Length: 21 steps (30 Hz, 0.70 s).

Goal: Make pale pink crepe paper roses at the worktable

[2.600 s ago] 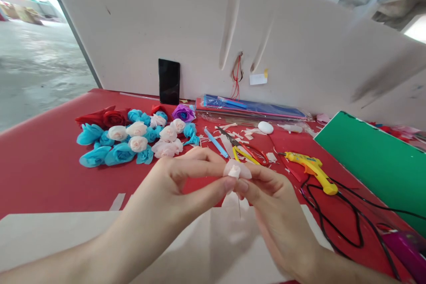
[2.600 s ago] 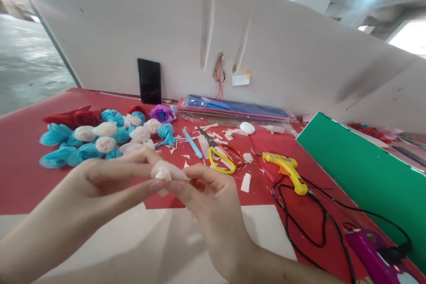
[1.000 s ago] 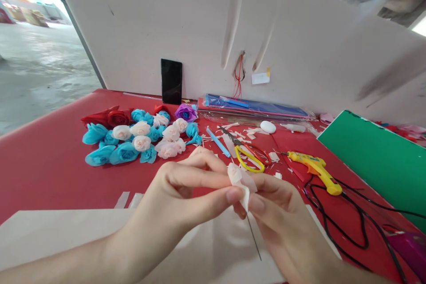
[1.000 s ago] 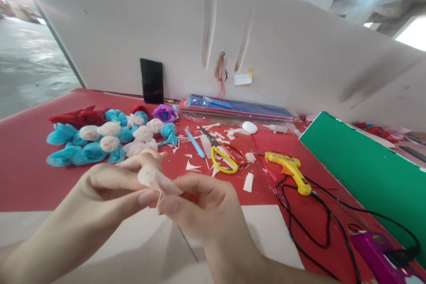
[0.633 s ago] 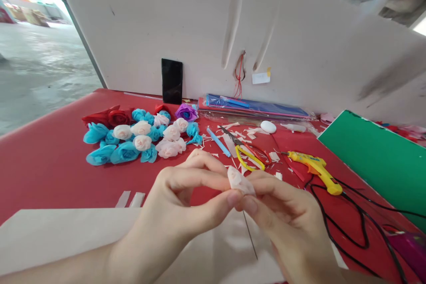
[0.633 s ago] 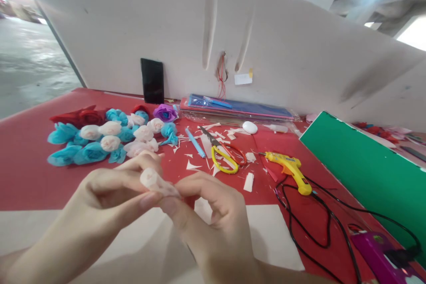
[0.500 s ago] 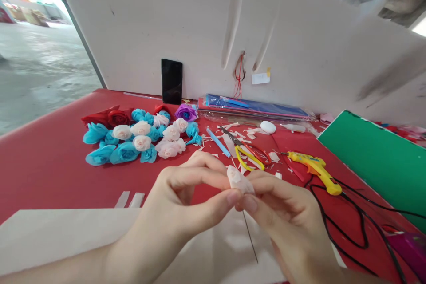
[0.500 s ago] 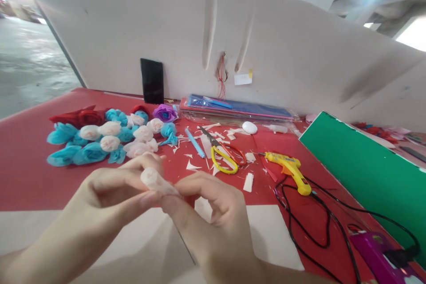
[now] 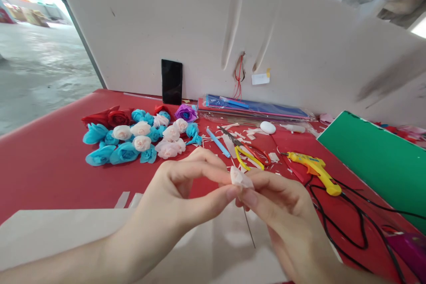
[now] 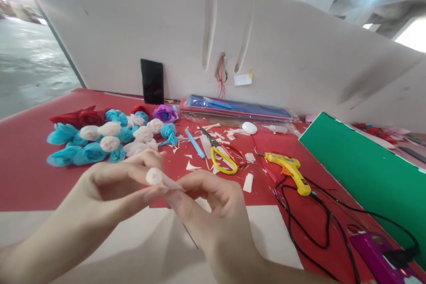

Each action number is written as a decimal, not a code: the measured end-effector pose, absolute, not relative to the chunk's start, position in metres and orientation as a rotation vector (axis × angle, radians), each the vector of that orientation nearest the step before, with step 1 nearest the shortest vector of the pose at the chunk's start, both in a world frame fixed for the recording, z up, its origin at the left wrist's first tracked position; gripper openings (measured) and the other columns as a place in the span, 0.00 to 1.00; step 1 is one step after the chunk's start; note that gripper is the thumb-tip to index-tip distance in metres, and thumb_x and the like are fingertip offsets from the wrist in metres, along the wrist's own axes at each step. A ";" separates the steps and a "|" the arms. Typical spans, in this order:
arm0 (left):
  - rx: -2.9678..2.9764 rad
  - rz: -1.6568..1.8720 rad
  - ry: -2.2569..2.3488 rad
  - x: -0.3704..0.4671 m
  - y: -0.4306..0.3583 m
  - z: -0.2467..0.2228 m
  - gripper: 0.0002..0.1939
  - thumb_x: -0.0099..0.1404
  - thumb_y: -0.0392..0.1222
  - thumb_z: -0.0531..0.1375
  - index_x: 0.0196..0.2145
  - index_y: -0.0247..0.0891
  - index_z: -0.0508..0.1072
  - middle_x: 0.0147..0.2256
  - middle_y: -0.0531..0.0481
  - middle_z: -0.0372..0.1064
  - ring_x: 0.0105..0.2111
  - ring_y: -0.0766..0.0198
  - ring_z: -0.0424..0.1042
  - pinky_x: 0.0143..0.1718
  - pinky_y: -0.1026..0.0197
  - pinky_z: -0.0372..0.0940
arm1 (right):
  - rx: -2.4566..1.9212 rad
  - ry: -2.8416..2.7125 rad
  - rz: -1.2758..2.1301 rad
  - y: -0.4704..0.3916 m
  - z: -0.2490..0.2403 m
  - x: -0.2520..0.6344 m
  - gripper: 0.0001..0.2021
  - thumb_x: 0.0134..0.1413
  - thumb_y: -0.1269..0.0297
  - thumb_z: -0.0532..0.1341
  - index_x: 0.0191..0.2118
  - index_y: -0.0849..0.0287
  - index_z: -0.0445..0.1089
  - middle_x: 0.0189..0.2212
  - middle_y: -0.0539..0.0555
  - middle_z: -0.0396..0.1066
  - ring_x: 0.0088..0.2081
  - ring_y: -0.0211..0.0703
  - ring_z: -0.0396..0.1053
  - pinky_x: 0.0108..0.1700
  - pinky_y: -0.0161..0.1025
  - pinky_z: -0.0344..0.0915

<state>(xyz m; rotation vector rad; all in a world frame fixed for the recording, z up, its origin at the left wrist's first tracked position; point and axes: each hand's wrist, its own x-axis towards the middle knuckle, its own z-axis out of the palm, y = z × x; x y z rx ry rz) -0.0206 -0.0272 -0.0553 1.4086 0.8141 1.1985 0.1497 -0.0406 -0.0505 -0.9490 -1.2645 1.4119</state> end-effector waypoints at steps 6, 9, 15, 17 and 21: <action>1.405 1.291 0.824 -0.017 -0.027 -0.059 0.08 0.59 0.36 0.66 0.25 0.49 0.79 0.28 0.61 0.71 0.29 0.69 0.68 0.32 0.69 0.65 | -0.965 -1.342 1.326 -0.037 -0.055 0.148 0.02 0.51 0.62 0.70 0.30 0.45 0.80 0.26 0.45 0.71 0.30 0.34 0.64 0.34 0.31 0.61; 1.430 1.295 0.831 -0.015 -0.026 -0.059 0.09 0.59 0.35 0.66 0.25 0.48 0.78 0.26 0.61 0.71 0.29 0.68 0.69 0.30 0.69 0.65 | -0.952 -1.313 1.366 -0.035 -0.054 0.147 0.03 0.52 0.62 0.69 0.29 0.45 0.81 0.26 0.46 0.72 0.31 0.34 0.65 0.35 0.31 0.61; 1.770 1.450 0.833 -0.021 -0.021 -0.055 0.10 0.62 0.35 0.65 0.40 0.50 0.75 0.37 0.59 0.72 0.39 0.66 0.70 0.42 0.66 0.67 | -0.929 -1.238 1.481 -0.038 -0.048 0.153 0.03 0.50 0.59 0.70 0.28 0.46 0.81 0.22 0.46 0.69 0.27 0.32 0.62 0.31 0.31 0.58; 2.131 1.610 0.808 -0.027 -0.016 -0.051 0.14 0.63 0.35 0.64 0.46 0.47 0.72 0.40 0.55 0.69 0.42 0.64 0.68 0.45 0.62 0.65 | -0.942 -1.209 1.510 -0.038 -0.046 0.154 0.04 0.49 0.58 0.71 0.26 0.47 0.80 0.20 0.45 0.67 0.24 0.32 0.59 0.29 0.31 0.56; 2.706 1.676 0.814 -0.036 -0.011 -0.039 0.05 0.68 0.34 0.60 0.38 0.44 0.73 0.37 0.53 0.65 0.37 0.63 0.66 0.48 0.53 0.60 | -0.957 -1.208 1.501 -0.037 -0.043 0.153 0.06 0.46 0.59 0.71 0.24 0.51 0.78 0.21 0.47 0.69 0.26 0.34 0.62 0.30 0.33 0.57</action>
